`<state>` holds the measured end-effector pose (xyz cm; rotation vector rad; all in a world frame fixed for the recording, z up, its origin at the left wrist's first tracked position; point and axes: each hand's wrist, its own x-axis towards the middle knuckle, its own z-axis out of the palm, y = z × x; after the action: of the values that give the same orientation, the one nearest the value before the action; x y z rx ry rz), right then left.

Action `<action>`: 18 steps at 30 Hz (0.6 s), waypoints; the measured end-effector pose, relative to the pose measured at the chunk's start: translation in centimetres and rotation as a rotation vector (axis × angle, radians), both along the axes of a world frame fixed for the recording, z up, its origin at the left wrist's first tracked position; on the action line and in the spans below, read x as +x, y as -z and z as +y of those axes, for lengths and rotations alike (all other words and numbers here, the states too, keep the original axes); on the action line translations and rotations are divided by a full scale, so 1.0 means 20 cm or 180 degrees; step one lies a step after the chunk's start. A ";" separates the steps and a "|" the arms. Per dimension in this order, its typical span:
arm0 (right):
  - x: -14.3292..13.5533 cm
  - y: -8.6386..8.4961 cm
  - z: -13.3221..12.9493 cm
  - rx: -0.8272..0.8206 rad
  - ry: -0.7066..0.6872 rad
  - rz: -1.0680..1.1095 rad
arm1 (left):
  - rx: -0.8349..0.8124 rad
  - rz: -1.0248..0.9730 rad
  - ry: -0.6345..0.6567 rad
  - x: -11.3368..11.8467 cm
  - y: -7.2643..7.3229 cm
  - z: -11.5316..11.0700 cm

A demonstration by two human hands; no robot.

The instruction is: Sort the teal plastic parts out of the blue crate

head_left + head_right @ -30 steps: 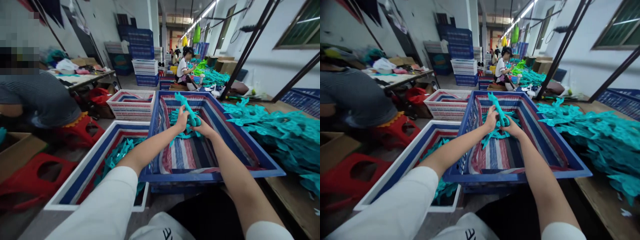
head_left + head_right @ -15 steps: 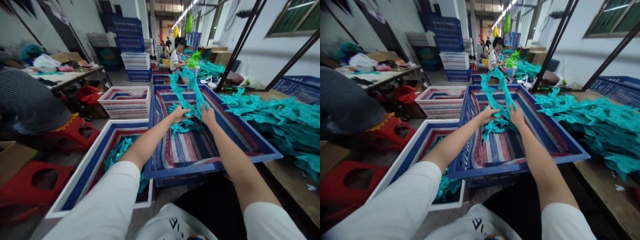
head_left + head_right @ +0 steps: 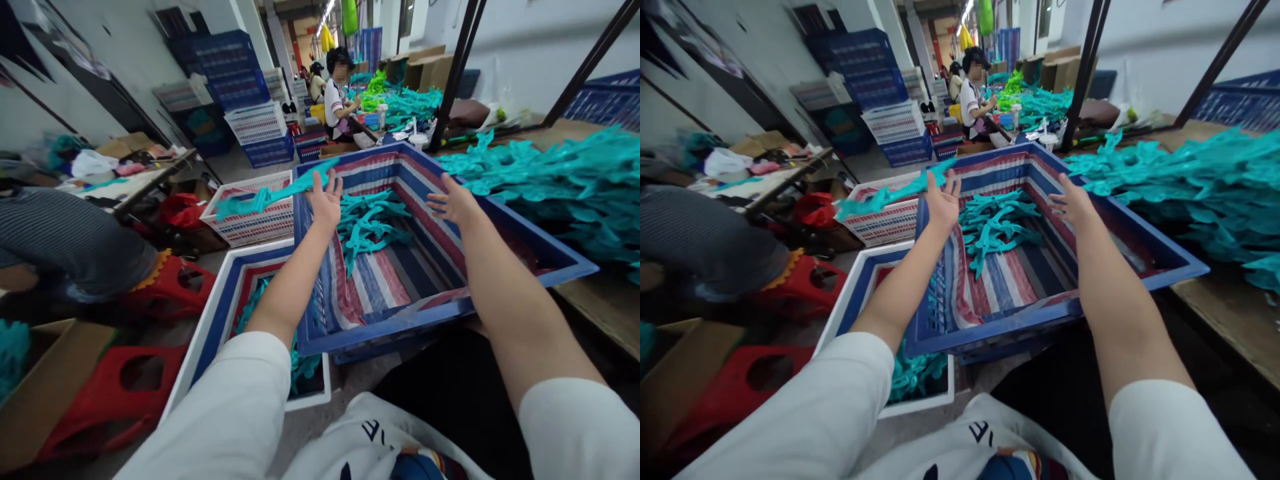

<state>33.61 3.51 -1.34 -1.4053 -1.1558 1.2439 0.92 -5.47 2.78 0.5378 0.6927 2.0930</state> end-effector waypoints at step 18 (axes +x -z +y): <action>-0.19 0.08 -0.20 -0.0523 -0.1356 -0.2722 | 0.0822 0.2628 -0.0787 -0.27 -0.25 -0.56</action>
<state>29.77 -0.58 -2.95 -1.9685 -2.0480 1.0328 -4.49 -16.74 7.81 1.5765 0.9778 2.1690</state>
